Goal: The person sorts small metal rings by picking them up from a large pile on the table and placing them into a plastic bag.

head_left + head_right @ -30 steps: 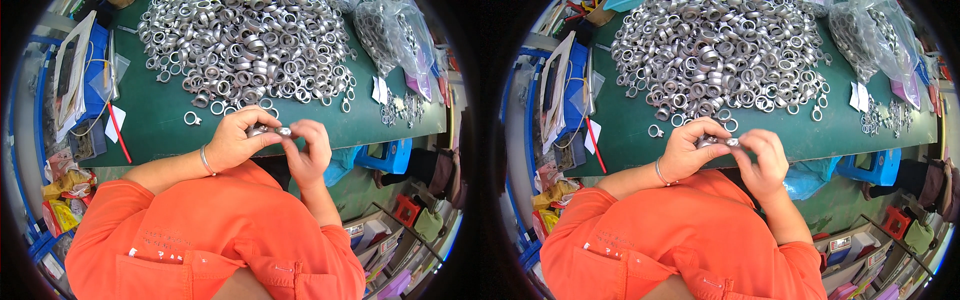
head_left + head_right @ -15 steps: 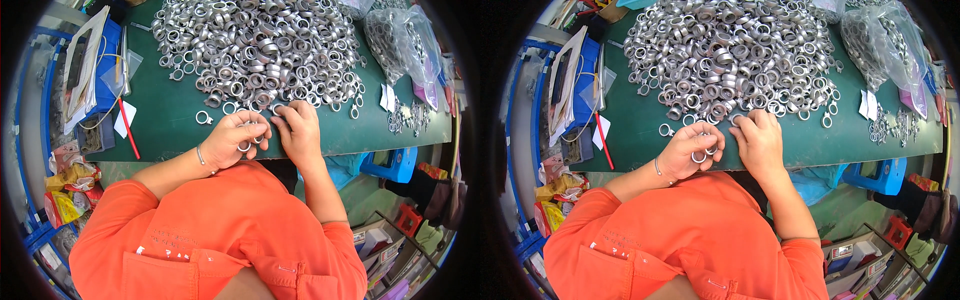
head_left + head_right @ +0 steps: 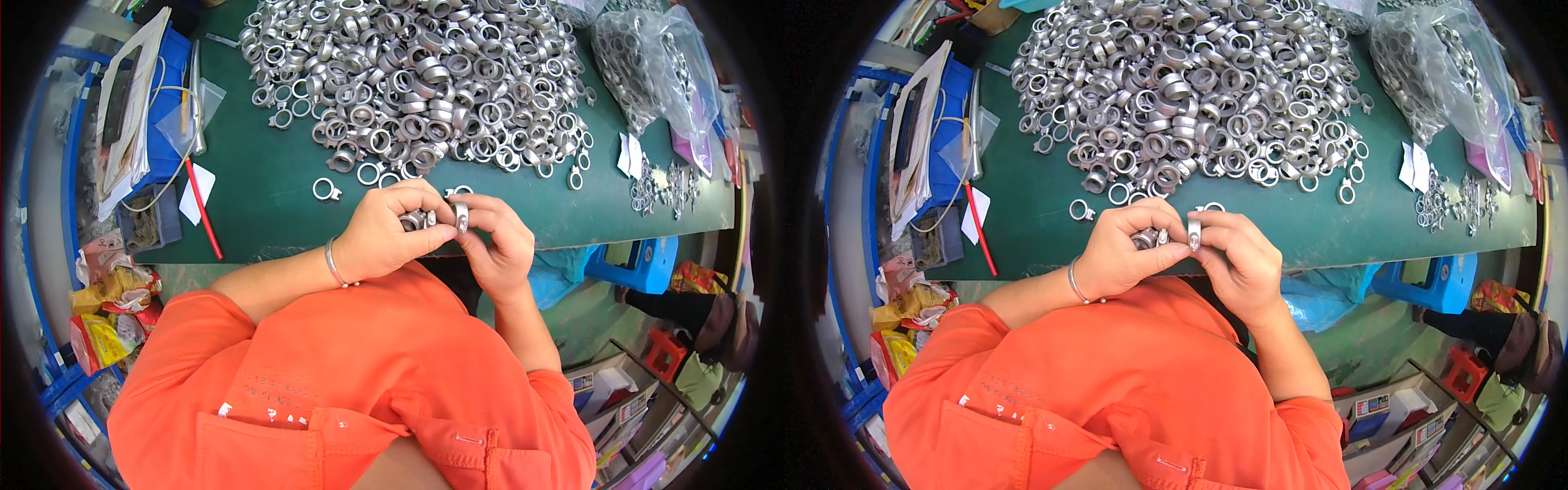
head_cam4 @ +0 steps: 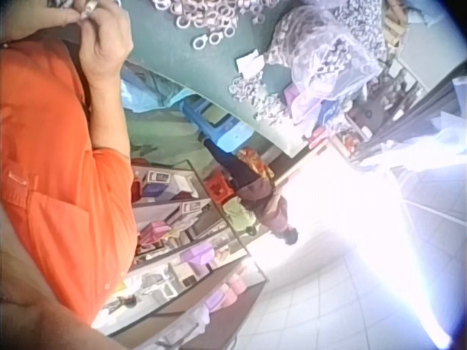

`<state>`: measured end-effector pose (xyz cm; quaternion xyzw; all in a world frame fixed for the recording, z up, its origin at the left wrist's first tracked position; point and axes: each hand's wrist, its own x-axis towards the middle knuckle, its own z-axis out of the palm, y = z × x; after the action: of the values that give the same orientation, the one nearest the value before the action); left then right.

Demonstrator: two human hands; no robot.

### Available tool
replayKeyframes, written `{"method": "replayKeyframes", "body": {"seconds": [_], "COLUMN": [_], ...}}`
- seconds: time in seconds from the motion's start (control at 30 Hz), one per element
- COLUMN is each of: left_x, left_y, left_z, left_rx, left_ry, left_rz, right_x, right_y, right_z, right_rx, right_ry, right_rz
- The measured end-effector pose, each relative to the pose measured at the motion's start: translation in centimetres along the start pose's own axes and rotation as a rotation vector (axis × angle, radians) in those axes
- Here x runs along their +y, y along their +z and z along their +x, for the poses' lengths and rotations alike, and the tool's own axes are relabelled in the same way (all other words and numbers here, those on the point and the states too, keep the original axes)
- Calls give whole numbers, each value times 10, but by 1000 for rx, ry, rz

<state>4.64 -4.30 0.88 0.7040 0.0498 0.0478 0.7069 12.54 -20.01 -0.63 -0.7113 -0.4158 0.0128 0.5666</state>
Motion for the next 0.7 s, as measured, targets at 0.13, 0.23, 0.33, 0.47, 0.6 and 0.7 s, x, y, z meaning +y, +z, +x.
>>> {"method": "replayKeyframes", "body": {"seconds": [0.13,0.23,0.33,0.47,0.6,0.7], "left_x": [0,2,2,6,11,10], "left_y": [0,0,0,1,1,1], "left_z": [0,0,-1,1,3,4], "left_rx": [2,9,9,9,-2,-2], "left_ry": [52,-3,-112,-182,-284,-316], "left_rz": [69,85,27,25,32,-4], "right_x": [0,-4,-4,-4,-1,0], "right_y": [2,-2,-6,0,2,3], "right_z": [-4,3,4,1,-2,-4], "right_rx": [83,109,-28,-63,-61,-63], "right_ry": [421,605,780,796,817,841], "right_rz": [403,482,644,707,727,769]}}
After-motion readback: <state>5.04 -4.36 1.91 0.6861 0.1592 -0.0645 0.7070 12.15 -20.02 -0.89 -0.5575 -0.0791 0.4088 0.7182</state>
